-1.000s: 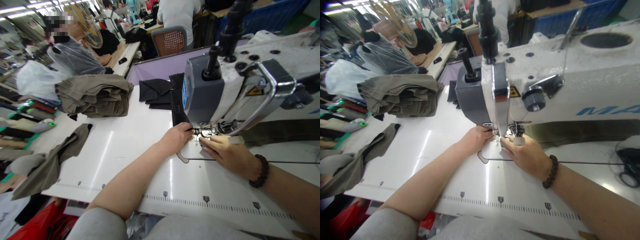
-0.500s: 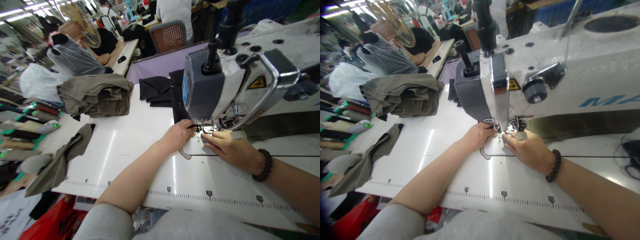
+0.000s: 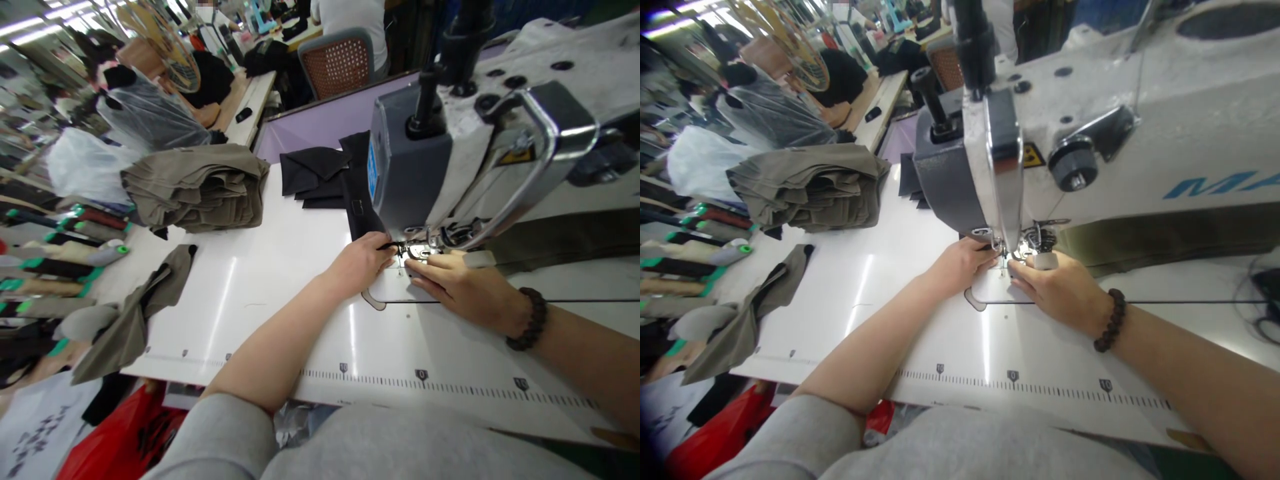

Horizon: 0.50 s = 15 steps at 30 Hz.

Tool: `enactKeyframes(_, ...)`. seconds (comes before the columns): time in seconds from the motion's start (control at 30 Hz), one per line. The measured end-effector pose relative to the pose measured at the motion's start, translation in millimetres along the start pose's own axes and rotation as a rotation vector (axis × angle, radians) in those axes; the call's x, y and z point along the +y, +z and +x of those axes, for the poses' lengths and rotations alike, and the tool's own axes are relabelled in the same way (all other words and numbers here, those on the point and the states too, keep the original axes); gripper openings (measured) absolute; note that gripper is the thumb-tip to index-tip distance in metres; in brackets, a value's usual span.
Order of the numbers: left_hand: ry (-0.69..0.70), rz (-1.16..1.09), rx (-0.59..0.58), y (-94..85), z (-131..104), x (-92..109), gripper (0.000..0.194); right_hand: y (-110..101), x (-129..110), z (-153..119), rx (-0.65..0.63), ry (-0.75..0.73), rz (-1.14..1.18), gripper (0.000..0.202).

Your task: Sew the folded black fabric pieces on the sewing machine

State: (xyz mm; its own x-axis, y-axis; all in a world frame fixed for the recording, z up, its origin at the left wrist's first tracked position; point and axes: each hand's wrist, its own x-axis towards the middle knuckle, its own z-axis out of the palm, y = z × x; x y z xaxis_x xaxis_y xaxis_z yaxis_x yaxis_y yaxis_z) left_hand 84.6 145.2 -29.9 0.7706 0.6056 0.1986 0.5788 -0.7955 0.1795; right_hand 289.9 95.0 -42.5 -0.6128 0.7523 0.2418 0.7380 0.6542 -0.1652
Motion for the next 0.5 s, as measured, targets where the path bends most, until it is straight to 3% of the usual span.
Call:
enactKeyframes(0.1,-0.002,0.015,-0.015,-3.4,0.2,2.0,0.021,-2.1,-3.2,0.2,0.033,0.028,-0.049,0.030)
enactKeyframes(0.2,-0.014,0.046,-0.065,-13.9,-4.3,16.6,0.024,-7.1,-4.4,-0.3,0.065,0.020,-0.057,0.030)
enactKeyframes(0.33,-0.016,0.087,-0.138,-25.8,-18.1,47.6,0.032,-15.8,-2.6,-3.3,0.100,-0.093,0.030,0.033)
enactKeyframes(0.5,0.063,0.054,-0.119,-23.3,-30.8,66.4,0.021,-22.0,-5.7,-7.1,0.103,-0.243,0.095,0.034)
